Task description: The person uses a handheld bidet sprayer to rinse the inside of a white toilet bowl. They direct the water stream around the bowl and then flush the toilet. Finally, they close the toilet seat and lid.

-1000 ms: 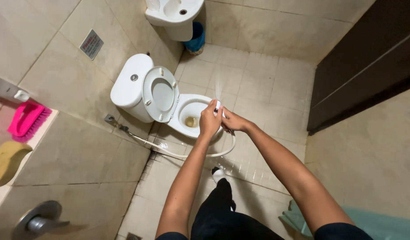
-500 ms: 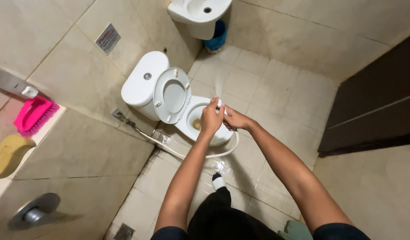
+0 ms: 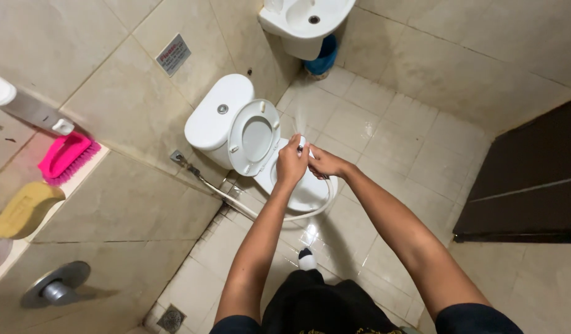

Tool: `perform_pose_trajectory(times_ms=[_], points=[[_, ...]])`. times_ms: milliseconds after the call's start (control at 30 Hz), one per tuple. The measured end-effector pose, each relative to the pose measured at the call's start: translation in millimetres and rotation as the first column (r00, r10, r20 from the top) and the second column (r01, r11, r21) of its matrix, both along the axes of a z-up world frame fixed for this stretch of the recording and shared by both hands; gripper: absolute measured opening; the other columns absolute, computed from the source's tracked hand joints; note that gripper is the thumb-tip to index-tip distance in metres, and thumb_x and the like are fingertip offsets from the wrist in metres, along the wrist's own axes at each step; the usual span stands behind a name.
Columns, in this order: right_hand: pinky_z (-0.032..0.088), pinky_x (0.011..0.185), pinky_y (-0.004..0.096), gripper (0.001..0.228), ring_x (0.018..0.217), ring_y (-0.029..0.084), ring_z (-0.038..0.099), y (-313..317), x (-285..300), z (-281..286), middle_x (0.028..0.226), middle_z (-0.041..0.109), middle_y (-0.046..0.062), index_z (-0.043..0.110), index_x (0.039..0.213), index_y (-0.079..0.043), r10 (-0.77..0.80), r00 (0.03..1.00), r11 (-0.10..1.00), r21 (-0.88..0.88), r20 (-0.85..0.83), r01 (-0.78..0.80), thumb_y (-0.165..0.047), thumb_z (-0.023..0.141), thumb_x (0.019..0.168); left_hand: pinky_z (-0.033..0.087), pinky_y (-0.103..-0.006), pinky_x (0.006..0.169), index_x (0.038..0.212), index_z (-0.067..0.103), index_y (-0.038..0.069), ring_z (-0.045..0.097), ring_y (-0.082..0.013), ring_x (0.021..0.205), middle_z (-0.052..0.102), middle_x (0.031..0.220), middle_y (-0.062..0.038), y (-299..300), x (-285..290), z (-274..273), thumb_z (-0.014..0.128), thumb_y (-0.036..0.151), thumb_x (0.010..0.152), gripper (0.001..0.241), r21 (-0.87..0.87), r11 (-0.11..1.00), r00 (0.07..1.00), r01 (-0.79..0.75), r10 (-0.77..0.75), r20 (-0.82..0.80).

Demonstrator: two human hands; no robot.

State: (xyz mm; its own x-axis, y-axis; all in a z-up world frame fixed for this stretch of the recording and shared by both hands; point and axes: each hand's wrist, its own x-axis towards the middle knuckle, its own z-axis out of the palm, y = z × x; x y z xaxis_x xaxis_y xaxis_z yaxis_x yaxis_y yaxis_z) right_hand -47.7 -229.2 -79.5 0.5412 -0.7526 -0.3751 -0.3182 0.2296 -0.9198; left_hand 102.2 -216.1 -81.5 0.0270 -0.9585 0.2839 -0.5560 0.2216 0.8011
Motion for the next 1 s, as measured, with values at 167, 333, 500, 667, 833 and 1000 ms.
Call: perform_pose_trajectory(times_ms=[167, 333, 500, 667, 833, 1000], points=[[0.043, 0.047, 0.031, 0.03, 0.05, 0.011, 0.046, -9, 8, 11, 0.063, 0.047, 0.001, 0.039, 0.134, -0.013, 0.024, 1.0, 1.0, 0.015, 0.006, -0.024, -0.023, 0.04, 0.105, 0.058, -0.0429, 0.091, 0.128, 0.066, -0.005, 0.071, -0.0404, 0.107, 0.065, 0.132, -0.027, -5, 8, 6, 0.067, 0.022, 0.095, 0.043, 0.012, 0.999, 0.999, -0.044, 0.044, 0.008], [0.042, 0.045, 0.032, 0.028, 0.048, 0.012, 0.046, -17, 17, 26, 0.061, 0.047, 0.002, 0.041, 0.132, -0.012, 0.079, 0.997, 0.997, -0.011, 0.001, -0.079, -0.025, 0.04, 0.107, 0.06, -0.0409, 0.09, 0.129, 0.065, -0.005, 0.071, -0.0397, 0.108, 0.063, 0.133, -0.027, -7, 14, 14, 0.067, 0.022, 0.095, 0.044, -0.003, 0.996, 0.996, -0.084, 0.084, -0.03], [0.044, 0.046, 0.031, 0.028, 0.048, 0.012, 0.049, -31, 20, 30, 0.06, 0.051, 0.003, 0.042, 0.13, -0.013, 0.139, 0.99, 0.987, -0.072, -0.019, -0.14, -0.025, 0.039, 0.105, 0.06, -0.0399, 0.086, 0.129, 0.063, -0.006, 0.071, -0.0393, 0.107, 0.064, 0.135, -0.025, -3, 15, 49, 0.065, 0.022, 0.095, 0.044, 0.082, 0.989, 0.988, -0.123, 0.129, -0.079], [0.043, 0.046, 0.031, 0.027, 0.048, 0.012, 0.049, -47, 22, 46, 0.06, 0.051, 0.003, 0.044, 0.127, -0.011, 0.216, 0.975, 0.97, -0.104, -0.049, -0.22, -0.03, 0.04, 0.108, 0.056, -0.0419, 0.098, 0.128, 0.065, -0.008, 0.064, -0.0419, 0.123, 0.064, 0.133, -0.029, -15, 17, 35, 0.067, 0.02, 0.096, 0.042, -0.057, 0.975, 0.976, -0.216, 0.214, -0.051], [0.041, 0.044, 0.032, 0.028, 0.046, 0.013, 0.048, -60, 23, 71, 0.061, 0.049, 0.002, 0.044, 0.127, -0.011, 0.333, 0.943, 0.935, -0.126, -0.015, -0.333, -0.03, 0.039, 0.108, 0.055, -0.0413, 0.1, 0.128, 0.065, -0.008, 0.063, -0.0414, 0.125, 0.063, 0.134, -0.029, -23, 12, 33, 0.067, 0.02, 0.095, 0.043, -0.072, 0.951, 0.951, -0.302, 0.296, -0.085], [0.044, 0.045, 0.03, 0.031, 0.05, 0.01, 0.049, -83, 21, 58, 0.066, 0.051, 0.0, 0.043, 0.133, -0.013, 0.433, 0.901, 0.892, -0.127, -0.034, -0.434, -0.029, 0.04, 0.106, 0.052, -0.0419, 0.103, 0.129, 0.065, -0.008, 0.062, -0.042, 0.126, 0.063, 0.134, -0.029, -22, 4, 41, 0.066, 0.021, 0.096, 0.044, -0.051, 0.906, 0.905, -0.42, 0.415, -0.088]])
